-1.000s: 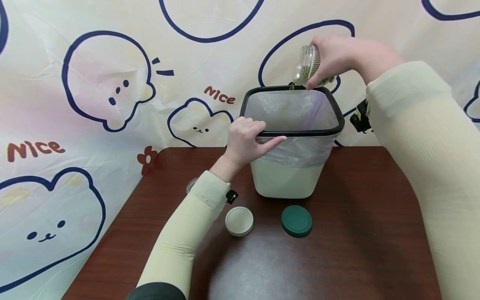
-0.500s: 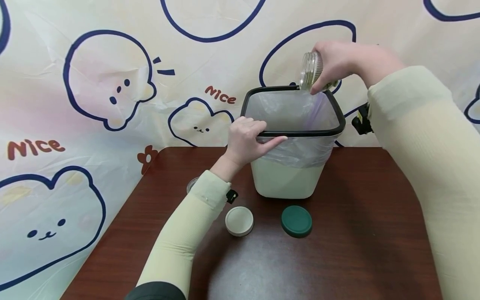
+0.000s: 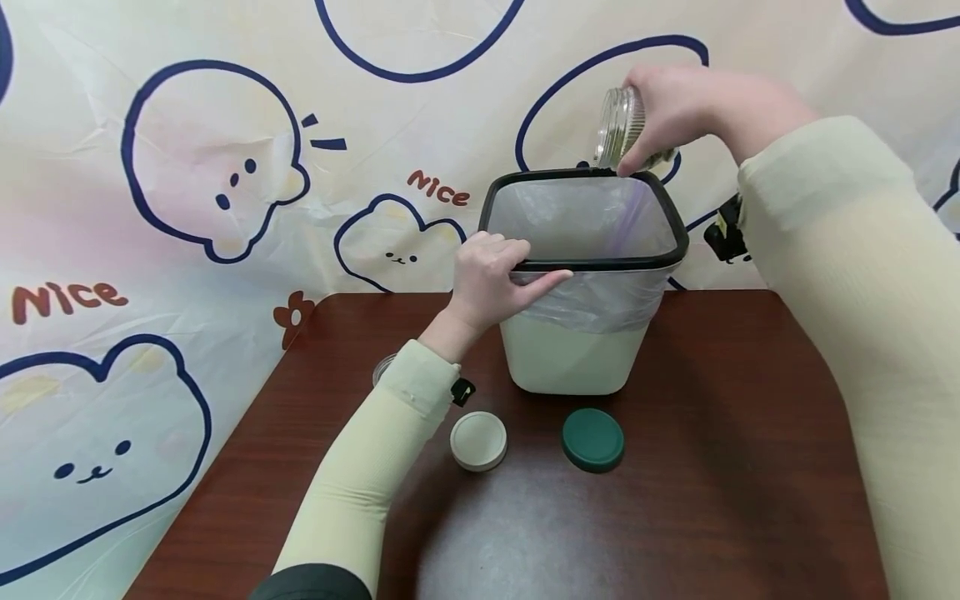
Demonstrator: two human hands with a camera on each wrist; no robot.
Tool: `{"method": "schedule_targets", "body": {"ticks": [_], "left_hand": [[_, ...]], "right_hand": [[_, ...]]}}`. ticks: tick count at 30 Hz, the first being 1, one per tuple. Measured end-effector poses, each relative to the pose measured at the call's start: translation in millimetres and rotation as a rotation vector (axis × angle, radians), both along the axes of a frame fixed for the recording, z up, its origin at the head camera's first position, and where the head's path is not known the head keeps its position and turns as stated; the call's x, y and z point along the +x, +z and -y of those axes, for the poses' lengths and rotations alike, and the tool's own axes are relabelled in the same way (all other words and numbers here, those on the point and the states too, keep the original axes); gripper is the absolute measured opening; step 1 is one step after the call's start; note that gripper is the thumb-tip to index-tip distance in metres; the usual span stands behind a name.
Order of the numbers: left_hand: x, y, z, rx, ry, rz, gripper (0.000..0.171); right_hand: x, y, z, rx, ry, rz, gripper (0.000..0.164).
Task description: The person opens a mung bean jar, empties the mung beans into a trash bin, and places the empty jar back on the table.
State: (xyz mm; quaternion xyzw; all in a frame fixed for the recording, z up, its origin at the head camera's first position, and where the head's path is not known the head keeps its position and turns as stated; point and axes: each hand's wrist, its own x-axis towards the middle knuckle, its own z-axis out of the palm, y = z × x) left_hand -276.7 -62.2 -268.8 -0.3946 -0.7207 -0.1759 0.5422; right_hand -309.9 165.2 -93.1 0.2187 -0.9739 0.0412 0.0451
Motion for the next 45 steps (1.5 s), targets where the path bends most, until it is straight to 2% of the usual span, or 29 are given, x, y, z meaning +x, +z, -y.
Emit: {"method": "schedule_targets", "body": {"ticks": [6, 14, 33, 42, 45], "left_hand": [[0.2, -0.6, 1.1, 0.003, -0.004, -0.009, 0.058], [-1.1, -0.1, -1.1, -0.003, -0.006, -0.001, 0.057], [-2.5, -2.4, -2.5, -0.005, -0.007, 0.006, 0.057], [-1.3, -2.7, -2.3, -0.003, -0.008, 0.011, 0.056], [-1.4, -2.5, -2.4, 0.0, -0.008, 0.007, 0.057]], "right_hand": [[-1.6, -1.2, 0.4, -0.039, 0.027, -0.076, 0.095], [-1.8, -3.7, -1.2, -0.003, 0.012, 0.057, 0.093], [-3.3, -7.5, -1.0, 0.011, 0.016, 0.05, 0.095], [-3.1, -2.9, 0.9, 0.013, 0.023, 0.006, 0.093], [-2.3, -3.5, 1.7, 0.006, 0.02, 0.029, 0.093]]}}
